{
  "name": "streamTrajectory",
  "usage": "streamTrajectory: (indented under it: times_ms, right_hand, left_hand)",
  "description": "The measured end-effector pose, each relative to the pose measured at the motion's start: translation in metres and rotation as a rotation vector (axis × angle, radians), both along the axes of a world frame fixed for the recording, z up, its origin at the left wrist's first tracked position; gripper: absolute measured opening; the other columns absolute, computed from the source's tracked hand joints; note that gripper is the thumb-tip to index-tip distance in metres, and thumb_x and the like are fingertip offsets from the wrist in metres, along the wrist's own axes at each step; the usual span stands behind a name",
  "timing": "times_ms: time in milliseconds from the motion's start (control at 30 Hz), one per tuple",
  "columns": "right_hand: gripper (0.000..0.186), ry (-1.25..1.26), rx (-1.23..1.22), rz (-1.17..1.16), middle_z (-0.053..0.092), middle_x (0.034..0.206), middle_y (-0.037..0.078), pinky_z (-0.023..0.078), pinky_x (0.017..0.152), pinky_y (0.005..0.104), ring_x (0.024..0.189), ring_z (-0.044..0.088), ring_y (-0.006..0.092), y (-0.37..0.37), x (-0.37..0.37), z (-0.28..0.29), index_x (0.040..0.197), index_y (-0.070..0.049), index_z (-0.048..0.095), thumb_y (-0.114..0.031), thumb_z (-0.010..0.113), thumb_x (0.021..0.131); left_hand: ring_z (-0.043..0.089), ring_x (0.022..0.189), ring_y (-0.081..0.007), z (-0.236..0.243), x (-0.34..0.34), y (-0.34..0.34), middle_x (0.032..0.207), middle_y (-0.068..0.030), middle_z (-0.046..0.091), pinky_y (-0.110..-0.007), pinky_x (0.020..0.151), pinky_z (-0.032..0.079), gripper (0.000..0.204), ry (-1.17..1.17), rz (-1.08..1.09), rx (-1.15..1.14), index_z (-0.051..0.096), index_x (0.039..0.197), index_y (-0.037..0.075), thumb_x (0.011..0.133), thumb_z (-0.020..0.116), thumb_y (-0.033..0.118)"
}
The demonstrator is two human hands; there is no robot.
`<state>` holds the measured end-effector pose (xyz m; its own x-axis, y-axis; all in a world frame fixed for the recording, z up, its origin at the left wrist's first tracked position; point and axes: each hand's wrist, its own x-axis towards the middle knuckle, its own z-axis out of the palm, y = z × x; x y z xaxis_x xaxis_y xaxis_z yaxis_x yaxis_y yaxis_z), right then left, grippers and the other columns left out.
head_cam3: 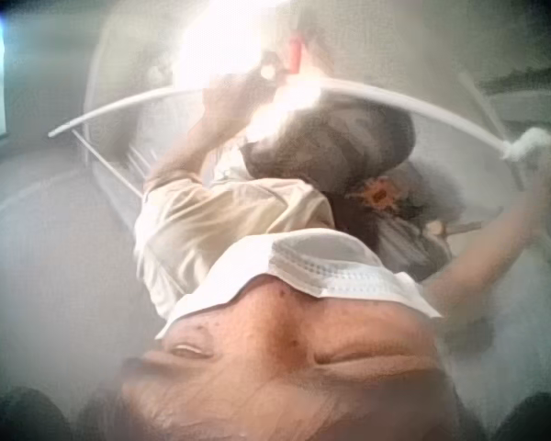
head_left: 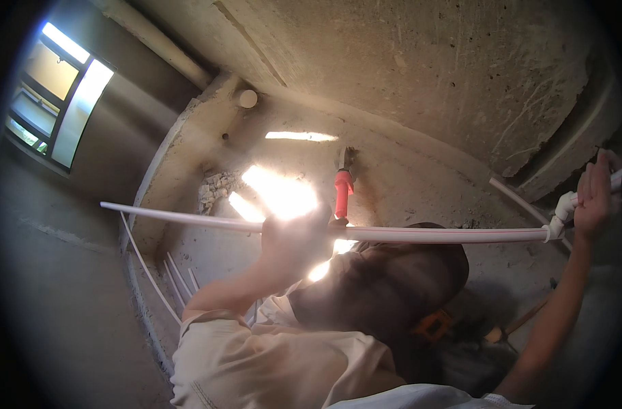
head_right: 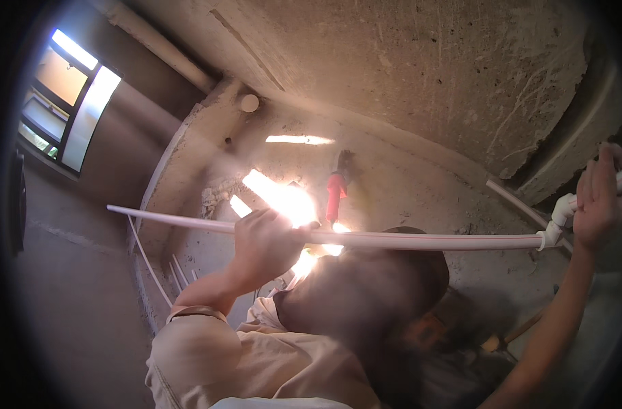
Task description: The person installs white PVC conduit along a concrete wall and ceiling. They cut conduit pieces with a pipe cutter, hammer them into place, and use a drill to secure sections. The person also uses a hammer drill to create holes in the concrete for mounting.
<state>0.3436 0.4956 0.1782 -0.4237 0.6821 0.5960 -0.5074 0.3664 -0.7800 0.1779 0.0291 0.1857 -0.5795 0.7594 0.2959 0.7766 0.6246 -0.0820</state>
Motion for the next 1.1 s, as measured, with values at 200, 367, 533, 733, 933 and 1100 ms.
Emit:
streamTrajectory:
  times_ms: [200, 367, 533, 733, 933, 1100]
  right_hand:
    - [0.015, -0.194, 0.045, -0.041, 0.047, 0.073, 0.000, 0.048, 0.069, 0.0318, 0.067, 0.049, 0.0124, -0.002, 0.021, -0.053, 0.104, -0.001, 0.059, -0.015, 0.058, 0.107]
    - [0.018, -0.464, 0.134, 0.056, 0.064, 0.089, 0.002, 0.051, 0.083, 0.0329, 0.086, 0.063, 0.0139, -0.015, -0.030, -0.071, 0.098, -0.004, 0.061, -0.020, 0.066, 0.102]
    - [0.042, -0.772, 0.089, -0.327, 0.065, 0.076, 0.008, 0.053, 0.072, 0.0385, 0.075, 0.067, 0.0200, -0.008, -0.065, -0.066, 0.097, -0.001, 0.066, -0.042, 0.070, 0.099]
    - [0.050, -1.161, 0.352, -0.692, 0.070, 0.081, 0.022, 0.053, 0.074, 0.0493, 0.081, 0.069, 0.0425, 0.025, -0.048, -0.086, 0.099, 0.003, 0.067, -0.046, 0.065, 0.101]
    - [0.047, -1.168, 0.108, -0.531, 0.067, 0.086, 0.009, 0.050, 0.062, 0.0365, 0.068, 0.062, 0.0206, 0.043, -0.051, -0.116, 0.108, 0.005, 0.067, -0.042, 0.062, 0.105]
    - [0.036, -1.131, 0.015, -0.493, 0.056, 0.079, 0.003, 0.044, 0.056, 0.0297, 0.060, 0.052, 0.0110, 0.052, -0.056, -0.126, 0.103, 0.000, 0.063, -0.035, 0.061, 0.107]
  left_hand:
    - [0.059, 0.079, -0.0253, -0.041, -0.148, 0.053, 0.077, -0.0050, 0.056, -0.041, 0.075, 0.043, 0.007, 0.434, -0.167, 0.205, 0.062, 0.082, 0.014, 0.083, 0.069, 0.013]
    - [0.063, 0.086, -0.0328, -0.109, -0.269, 0.106, 0.083, -0.0101, 0.066, -0.047, 0.080, 0.046, 0.010, 0.330, -0.160, 0.075, 0.069, 0.086, 0.011, 0.091, 0.068, 0.019]
    - [0.063, 0.099, -0.0309, -0.185, -0.306, 0.156, 0.090, -0.0097, 0.067, -0.052, 0.091, 0.042, 0.015, 0.295, -0.135, 0.106, 0.069, 0.088, 0.010, 0.093, 0.070, 0.025]
    - [0.049, 0.128, -0.0412, -0.251, -0.348, 0.174, 0.138, -0.0191, 0.051, -0.059, 0.102, 0.039, 0.030, -0.038, 0.314, 0.402, 0.065, 0.114, 0.011, 0.088, 0.073, 0.024]
    - [0.042, 0.138, -0.0538, -0.251, -0.373, 0.164, 0.155, -0.0328, 0.026, -0.052, 0.113, 0.041, 0.055, -0.248, 0.180, 0.940, 0.055, 0.136, -0.006, 0.082, 0.063, -0.006]
    - [0.049, 0.135, -0.0462, -0.251, -0.382, 0.165, 0.154, -0.0254, 0.032, -0.048, 0.110, 0.044, 0.037, -0.325, 0.183, 1.065, 0.063, 0.121, -0.005, 0.083, 0.063, -0.005]
